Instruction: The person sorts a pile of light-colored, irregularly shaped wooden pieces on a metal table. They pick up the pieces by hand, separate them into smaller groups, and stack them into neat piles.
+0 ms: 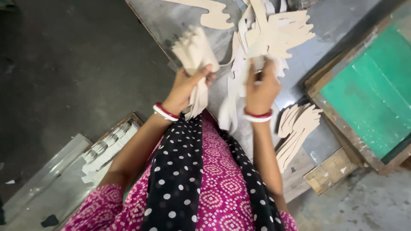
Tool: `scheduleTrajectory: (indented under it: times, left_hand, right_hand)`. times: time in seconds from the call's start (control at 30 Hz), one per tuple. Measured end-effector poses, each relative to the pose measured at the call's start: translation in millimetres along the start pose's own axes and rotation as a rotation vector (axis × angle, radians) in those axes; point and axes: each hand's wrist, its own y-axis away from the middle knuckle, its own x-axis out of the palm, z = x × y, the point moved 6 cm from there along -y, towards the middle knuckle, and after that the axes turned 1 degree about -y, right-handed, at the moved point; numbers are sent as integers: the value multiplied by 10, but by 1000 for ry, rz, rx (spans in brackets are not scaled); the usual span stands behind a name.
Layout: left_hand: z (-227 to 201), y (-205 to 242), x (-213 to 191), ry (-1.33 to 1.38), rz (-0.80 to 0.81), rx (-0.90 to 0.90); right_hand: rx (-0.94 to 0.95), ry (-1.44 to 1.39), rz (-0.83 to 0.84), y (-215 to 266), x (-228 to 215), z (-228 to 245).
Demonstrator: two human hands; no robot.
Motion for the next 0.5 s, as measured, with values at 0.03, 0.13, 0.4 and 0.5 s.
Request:
scheduleTrajectory:
  times: [0.03, 0.13, 0.4, 0.5]
  left_hand:
    - [80, -28, 70, -8, 11, -9]
    - [316, -104, 244, -113, 37, -50]
    - [496, -146, 441, -214, 193, -170]
    - [346, 18, 847, -266, 371, -179]
  right_hand:
    - [13, 3, -10, 130, 36, 23]
    - [-336, 204, 114, 496, 192, 294]
    - [-87, -265, -65, 526, -499, 328]
    - [197, -614, -43, 850, -358, -422]
